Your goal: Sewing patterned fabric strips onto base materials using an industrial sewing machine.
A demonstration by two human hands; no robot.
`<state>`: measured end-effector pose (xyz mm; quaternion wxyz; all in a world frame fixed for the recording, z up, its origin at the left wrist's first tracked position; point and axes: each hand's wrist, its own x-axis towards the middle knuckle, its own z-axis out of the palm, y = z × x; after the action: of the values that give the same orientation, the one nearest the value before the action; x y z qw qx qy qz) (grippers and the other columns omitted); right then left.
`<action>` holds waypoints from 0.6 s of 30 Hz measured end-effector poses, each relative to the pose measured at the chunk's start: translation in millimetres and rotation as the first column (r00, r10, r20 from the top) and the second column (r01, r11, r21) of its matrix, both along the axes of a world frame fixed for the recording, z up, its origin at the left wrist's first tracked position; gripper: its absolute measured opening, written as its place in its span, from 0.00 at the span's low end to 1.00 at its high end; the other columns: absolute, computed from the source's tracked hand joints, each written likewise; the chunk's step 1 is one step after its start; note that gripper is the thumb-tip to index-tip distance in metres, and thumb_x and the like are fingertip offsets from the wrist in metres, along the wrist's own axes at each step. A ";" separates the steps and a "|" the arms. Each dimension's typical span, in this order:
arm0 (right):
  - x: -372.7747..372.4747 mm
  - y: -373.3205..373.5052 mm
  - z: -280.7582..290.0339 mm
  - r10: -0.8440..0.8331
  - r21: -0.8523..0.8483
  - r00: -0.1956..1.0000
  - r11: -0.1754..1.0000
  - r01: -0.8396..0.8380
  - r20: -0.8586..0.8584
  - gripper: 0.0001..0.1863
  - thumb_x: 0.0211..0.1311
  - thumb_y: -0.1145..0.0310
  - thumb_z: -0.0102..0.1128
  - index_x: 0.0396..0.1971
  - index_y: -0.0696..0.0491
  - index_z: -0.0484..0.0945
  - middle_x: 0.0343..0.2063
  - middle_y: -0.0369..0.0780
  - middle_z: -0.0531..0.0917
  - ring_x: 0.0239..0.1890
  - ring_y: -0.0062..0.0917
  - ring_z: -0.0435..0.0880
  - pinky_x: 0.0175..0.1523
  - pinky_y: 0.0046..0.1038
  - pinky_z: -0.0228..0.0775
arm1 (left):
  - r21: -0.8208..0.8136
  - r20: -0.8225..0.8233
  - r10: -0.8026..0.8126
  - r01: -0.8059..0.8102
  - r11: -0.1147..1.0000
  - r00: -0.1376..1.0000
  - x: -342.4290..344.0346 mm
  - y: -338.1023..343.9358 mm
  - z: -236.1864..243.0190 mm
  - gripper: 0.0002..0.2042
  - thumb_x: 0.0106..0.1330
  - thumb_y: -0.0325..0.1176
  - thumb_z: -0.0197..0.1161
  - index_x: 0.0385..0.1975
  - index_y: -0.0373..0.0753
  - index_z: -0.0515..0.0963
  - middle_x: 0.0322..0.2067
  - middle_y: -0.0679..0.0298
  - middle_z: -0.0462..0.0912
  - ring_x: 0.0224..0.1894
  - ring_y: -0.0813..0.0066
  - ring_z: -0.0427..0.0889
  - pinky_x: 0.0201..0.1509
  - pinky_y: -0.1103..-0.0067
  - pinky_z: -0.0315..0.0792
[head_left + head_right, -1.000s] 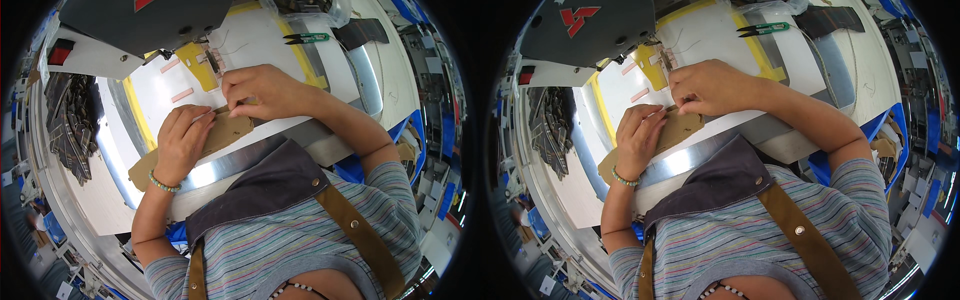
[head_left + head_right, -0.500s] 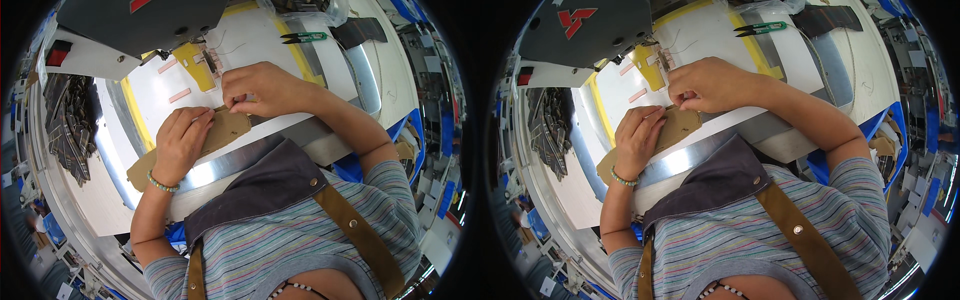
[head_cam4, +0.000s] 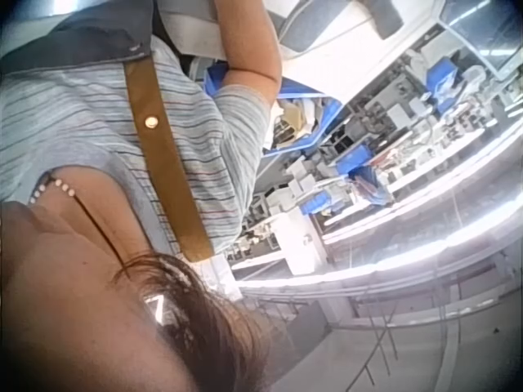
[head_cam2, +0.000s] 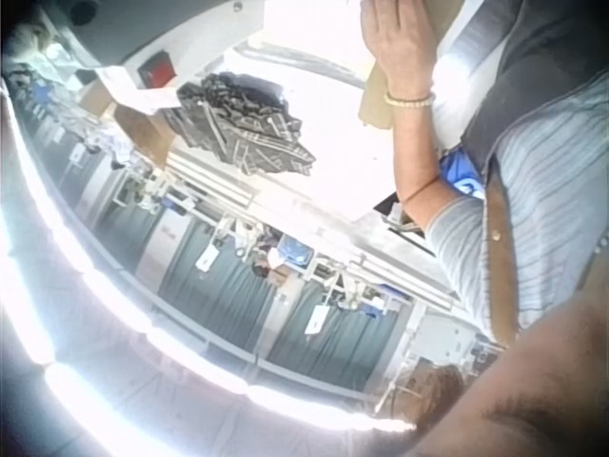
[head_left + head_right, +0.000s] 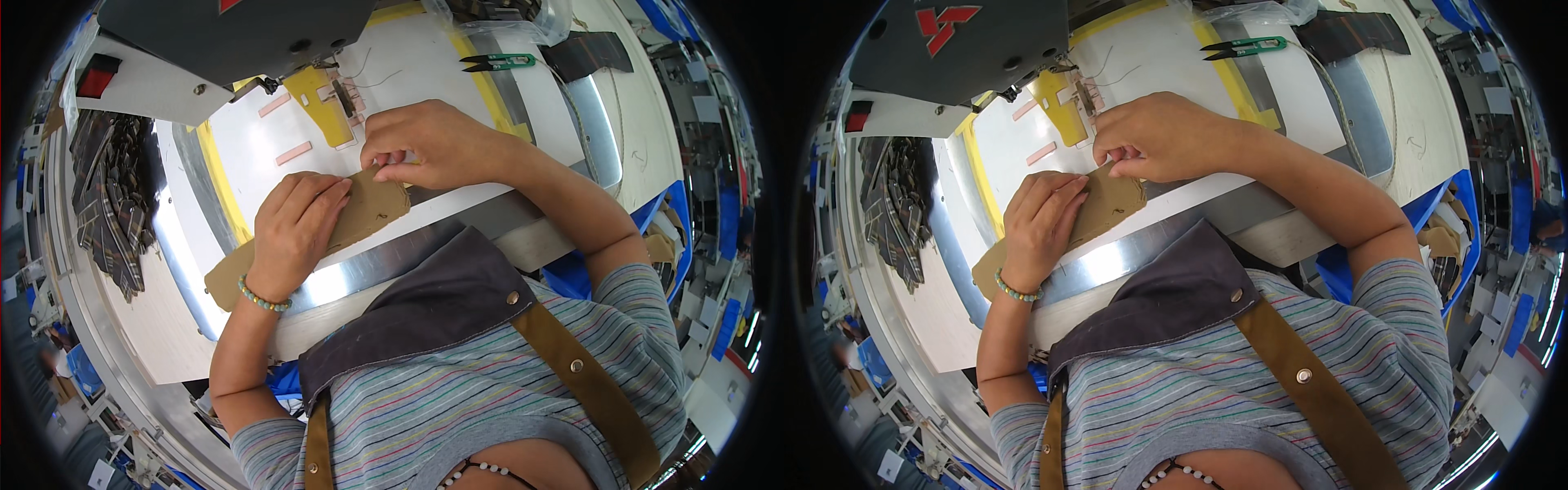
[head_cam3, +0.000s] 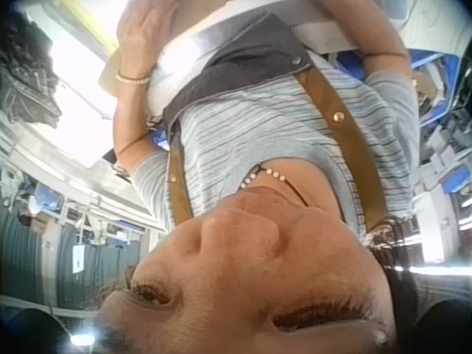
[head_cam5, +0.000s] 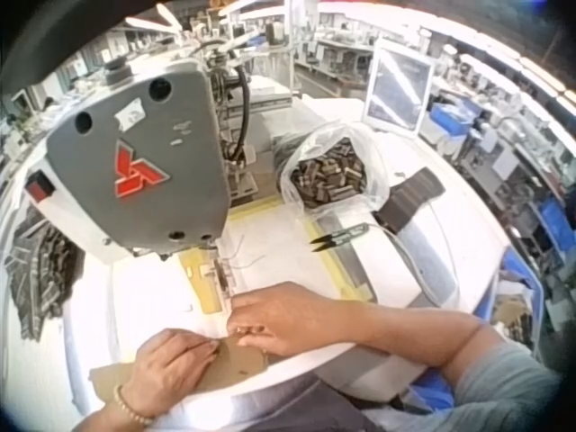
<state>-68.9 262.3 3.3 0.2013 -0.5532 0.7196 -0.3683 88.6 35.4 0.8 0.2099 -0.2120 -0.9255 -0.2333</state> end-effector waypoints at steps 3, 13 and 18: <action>3.4 -0.6 3.4 -0.024 0.004 0.998 1.000 0.024 -0.065 0.10 0.65 0.62 0.72 0.41 0.49 0.86 0.39 0.34 0.85 0.41 0.31 0.88 0.44 0.36 0.79 | 0.008 -0.002 -0.001 0.001 1.000 1.000 0.7 0.2 0.0 0.16 0.58 0.21 0.78 0.46 0.37 0.87 0.41 0.60 0.88 0.42 0.60 0.87 0.44 0.69 0.82; 5.7 -0.1 3.4 -0.020 -0.024 0.996 1.000 0.018 -0.084 0.09 0.64 0.62 0.73 0.39 0.49 0.85 0.40 0.34 0.84 0.41 0.31 0.88 0.45 0.37 0.79 | 0.014 -0.001 0.007 -0.007 1.000 1.000 1.4 0.7 -0.8 0.16 0.58 0.21 0.78 0.46 0.37 0.87 0.40 0.60 0.88 0.41 0.60 0.87 0.43 0.69 0.82; 1.6 -0.1 1.9 0.024 -0.037 0.993 0.999 -0.028 -0.112 0.09 0.65 0.62 0.72 0.37 0.50 0.84 0.39 0.33 0.83 0.40 0.31 0.87 0.45 0.36 0.78 | 0.034 0.033 0.044 -0.045 0.998 0.998 0.9 -0.2 -0.2 0.16 0.58 0.22 0.79 0.47 0.37 0.87 0.42 0.61 0.88 0.42 0.61 0.87 0.44 0.69 0.82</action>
<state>-67.2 262.2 5.3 0.1549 -0.5858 0.7153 -0.3481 89.5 35.3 0.6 0.2037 -0.1838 -0.9291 -0.2481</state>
